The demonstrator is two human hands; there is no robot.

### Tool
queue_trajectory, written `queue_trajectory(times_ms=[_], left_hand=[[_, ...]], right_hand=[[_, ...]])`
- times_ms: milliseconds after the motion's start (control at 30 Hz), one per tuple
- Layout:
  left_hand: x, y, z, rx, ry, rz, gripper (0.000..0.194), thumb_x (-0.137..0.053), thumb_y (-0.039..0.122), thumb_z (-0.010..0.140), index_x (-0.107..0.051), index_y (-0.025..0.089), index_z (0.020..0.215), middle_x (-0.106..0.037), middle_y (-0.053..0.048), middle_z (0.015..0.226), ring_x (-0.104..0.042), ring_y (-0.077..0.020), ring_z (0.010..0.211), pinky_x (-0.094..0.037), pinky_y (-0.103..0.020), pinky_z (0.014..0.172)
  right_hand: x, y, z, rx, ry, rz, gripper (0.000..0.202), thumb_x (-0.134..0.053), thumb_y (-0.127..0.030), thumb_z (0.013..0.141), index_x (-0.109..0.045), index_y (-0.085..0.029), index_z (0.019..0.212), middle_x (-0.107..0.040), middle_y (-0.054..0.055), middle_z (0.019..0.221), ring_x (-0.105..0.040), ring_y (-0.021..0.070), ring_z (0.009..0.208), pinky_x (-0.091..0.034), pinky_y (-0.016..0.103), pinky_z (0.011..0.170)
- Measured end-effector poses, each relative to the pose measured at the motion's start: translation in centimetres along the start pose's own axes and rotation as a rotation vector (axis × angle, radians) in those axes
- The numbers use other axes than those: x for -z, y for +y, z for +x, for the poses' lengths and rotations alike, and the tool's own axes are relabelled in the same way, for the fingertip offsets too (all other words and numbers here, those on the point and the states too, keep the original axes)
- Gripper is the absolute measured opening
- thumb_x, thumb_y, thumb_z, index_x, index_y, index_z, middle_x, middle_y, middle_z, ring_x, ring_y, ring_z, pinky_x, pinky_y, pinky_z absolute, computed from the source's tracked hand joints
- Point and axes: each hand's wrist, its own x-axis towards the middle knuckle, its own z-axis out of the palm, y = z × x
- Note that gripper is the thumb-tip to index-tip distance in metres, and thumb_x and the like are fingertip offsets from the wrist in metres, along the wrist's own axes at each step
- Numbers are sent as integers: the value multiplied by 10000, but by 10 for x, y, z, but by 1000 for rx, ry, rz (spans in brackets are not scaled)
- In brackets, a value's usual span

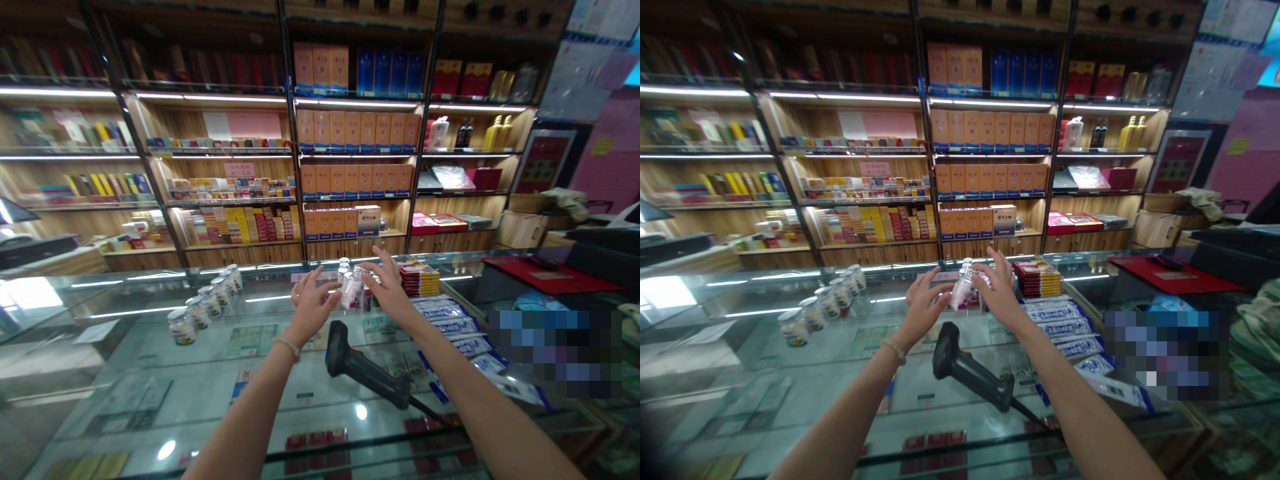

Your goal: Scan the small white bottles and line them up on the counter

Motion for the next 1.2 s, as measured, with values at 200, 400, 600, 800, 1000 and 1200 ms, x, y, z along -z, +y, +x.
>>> queue_trajectory(times_ms=[200, 400, 600, 800, 1000, 1200], left_hand=[[6, 16, -4, -37, 45, 92, 357, -727, 558, 800, -756, 301, 1047, -388, -77, 1577, -307, -346, 1459, -172, -617, 1204], [6, 23, -5, -51, 83, 166, 365, -820, 524, 715, -767, 312, 1008, -403, -84, 1570, -315, -358, 1453, -144, -638, 1203], [2, 22, -5, -45, 94, 164, 224, -786, 487, 766, -785, 288, 869, -410, -60, 1575, -309, -359, 1454, -151, -642, 1205], [3, 17, -4, -39, 82, 114, 161, -737, 423, 823, -779, 272, 860, -347, -38, 1617, -259, -347, 1483, -155, -633, 1216], [4, 5, 0, -15, 115, 77, 206, -682, 431, 862, -771, 253, 914, -366, -48, 1605, -243, -339, 1499, -185, -601, 1225], [3, 5, -2, -25, 104, 104, 193, -692, 416, 854, -773, 245, 893, -344, -55, 1621, -241, -344, 1497, -180, -606, 1220]], right_hand=[[-3, -1, 0, -38, 72, -45, 427, -479, -633, 934, -668, -271, 1056, -412, 76, 1565, -244, 301, 1494, -170, 605, 1190], [-7, -1, -1, -69, 84, -49, 401, -543, -634, 895, -661, -261, 981, -445, 82, 1544, -268, 307, 1483, -173, 598, 1180], [-11, -7, -5, -48, 44, -69, 364, -585, -601, 887, -670, -265, 997, -415, 83, 1570, -268, 306, 1485, -183, 586, 1175], [-9, -8, -6, 10, 22, -108, 344, -636, -552, 876, -708, -296, 1094, -362, 59, 1604, -225, 307, 1501, -190, 568, 1181], [-9, -9, -9, 36, 20, -242, 306, -674, -465, 874, -736, -305, 1128, -342, 64, 1617, -218, 351, 1494, -157, 624, 1158], [-14, -9, -12, 14, -6, -262, 185, -666, -418, 892, -780, -293, 967, -419, 62, 1577, -258, 361, 1472, -174, 648, 1132]])
